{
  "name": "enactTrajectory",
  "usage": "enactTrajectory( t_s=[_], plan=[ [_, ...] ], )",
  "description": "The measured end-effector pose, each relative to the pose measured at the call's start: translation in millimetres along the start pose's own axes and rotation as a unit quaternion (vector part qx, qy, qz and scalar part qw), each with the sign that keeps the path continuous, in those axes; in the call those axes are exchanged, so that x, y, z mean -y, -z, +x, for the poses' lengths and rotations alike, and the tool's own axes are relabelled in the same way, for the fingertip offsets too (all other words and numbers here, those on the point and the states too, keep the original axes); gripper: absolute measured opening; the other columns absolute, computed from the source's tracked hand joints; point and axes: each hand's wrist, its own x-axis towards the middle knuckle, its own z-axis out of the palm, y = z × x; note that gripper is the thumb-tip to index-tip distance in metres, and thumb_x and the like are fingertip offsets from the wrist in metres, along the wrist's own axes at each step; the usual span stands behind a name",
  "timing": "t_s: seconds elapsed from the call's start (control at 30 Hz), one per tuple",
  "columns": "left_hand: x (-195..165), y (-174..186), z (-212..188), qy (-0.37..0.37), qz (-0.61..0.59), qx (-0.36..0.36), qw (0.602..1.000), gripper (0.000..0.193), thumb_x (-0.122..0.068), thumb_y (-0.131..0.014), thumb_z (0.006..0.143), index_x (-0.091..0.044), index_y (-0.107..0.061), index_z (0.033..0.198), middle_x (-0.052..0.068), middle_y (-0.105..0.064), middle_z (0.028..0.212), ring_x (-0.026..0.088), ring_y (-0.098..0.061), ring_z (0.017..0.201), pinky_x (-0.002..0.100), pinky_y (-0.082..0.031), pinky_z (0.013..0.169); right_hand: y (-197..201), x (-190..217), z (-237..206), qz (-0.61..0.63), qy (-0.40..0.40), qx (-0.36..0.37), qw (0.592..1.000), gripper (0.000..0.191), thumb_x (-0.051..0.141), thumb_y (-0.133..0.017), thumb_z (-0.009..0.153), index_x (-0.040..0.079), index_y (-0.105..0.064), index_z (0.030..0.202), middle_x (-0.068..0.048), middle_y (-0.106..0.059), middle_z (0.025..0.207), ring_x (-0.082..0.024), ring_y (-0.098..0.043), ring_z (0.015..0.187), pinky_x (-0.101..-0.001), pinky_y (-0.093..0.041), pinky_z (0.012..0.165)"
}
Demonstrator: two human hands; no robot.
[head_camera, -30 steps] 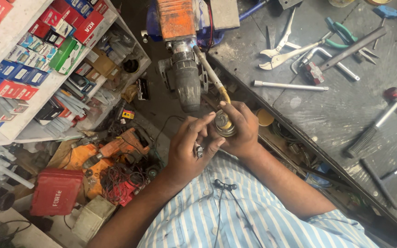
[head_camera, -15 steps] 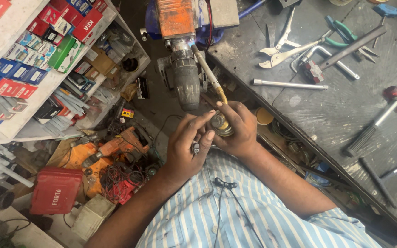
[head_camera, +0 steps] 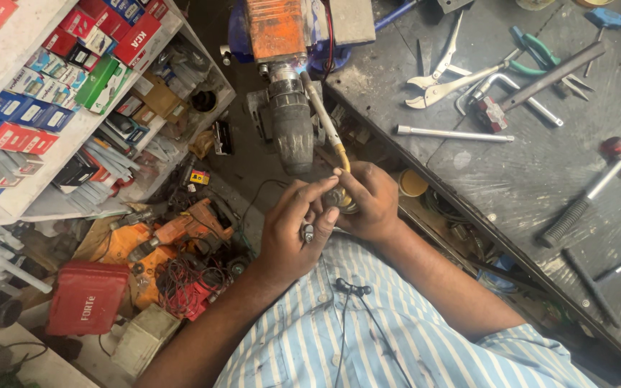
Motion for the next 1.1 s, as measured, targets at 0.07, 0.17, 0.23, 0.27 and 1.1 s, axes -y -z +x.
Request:
enactTrajectory(
  t_s=[0.07,0.17,0.23,0.27,1.1],
  plan=[
    [0.1,0.3,0.9,0.002,0.002,0.0,1.0,0.035,-0.016,-0.067,0.104,-0.006,-0.061,0.137,0.001,-0.058,0.091,0.008,-0.054,0.077,0.024,-0.046,0.065,-1.1,-1.5,-1.4,-0.001,0.004,0.0,1.0,0.067,0.026,-0.088,0.082,0.007,-0.052,0.135,-0.016,-0.066,0.105,-0.031,-0.069,0.088,-0.0417,-0.055,0.069],
    [-0.8,-0.2,2.1,-0.001,0.008,0.007,1.0,0.036,-0.017,-0.07,0.101,-0.006,-0.061,0.135,0.001,-0.057,0.091,0.008,-0.054,0.075,0.024,-0.046,0.063,-1.5,-2.0,-3.0,-0.003,0.003,0.0,1.0,0.065,0.023,-0.087,0.079,0.007,-0.054,0.133,-0.018,-0.066,0.106,-0.032,-0.069,0.088,-0.0418,-0.055,0.069],
    [-1.8,-0.4,2.3,-0.004,0.008,0.007,1.0,0.036,-0.016,-0.071,0.101,-0.005,-0.061,0.134,0.002,-0.058,0.092,0.008,-0.055,0.075,0.024,-0.048,0.062,-1.3,-1.7,-3.6,-0.006,-0.003,0.002,1.0,0.063,0.02,-0.086,0.079,0.007,-0.056,0.132,-0.017,-0.066,0.106,-0.031,-0.07,0.089,-0.042,-0.056,0.07],
    [-2.3,-0.3,2.3,-0.006,0.008,0.007,1.0,0.036,-0.015,-0.071,0.1,-0.005,-0.06,0.133,0.002,-0.058,0.093,0.008,-0.056,0.075,0.024,-0.048,0.062,-1.3,-1.5,-3.7,-0.008,-0.006,0.003,1.0,0.061,0.018,-0.086,0.078,0.007,-0.057,0.131,-0.016,-0.066,0.106,-0.031,-0.07,0.089,-0.0421,-0.056,0.071],
    [0.7,1.2,0.3,-0.007,-0.002,-0.008,1.0,0.025,-0.011,-0.069,0.097,-0.003,-0.062,0.119,0.003,-0.059,0.09,0.009,-0.057,0.077,0.026,-0.048,0.062,-4.2,-3.2,-3.5,-0.021,0.033,0.01,0.999,0.063,0.024,-0.087,0.079,0.011,-0.055,0.132,-0.014,-0.066,0.104,-0.031,-0.07,0.092,-0.0431,-0.056,0.075]
  ],
)
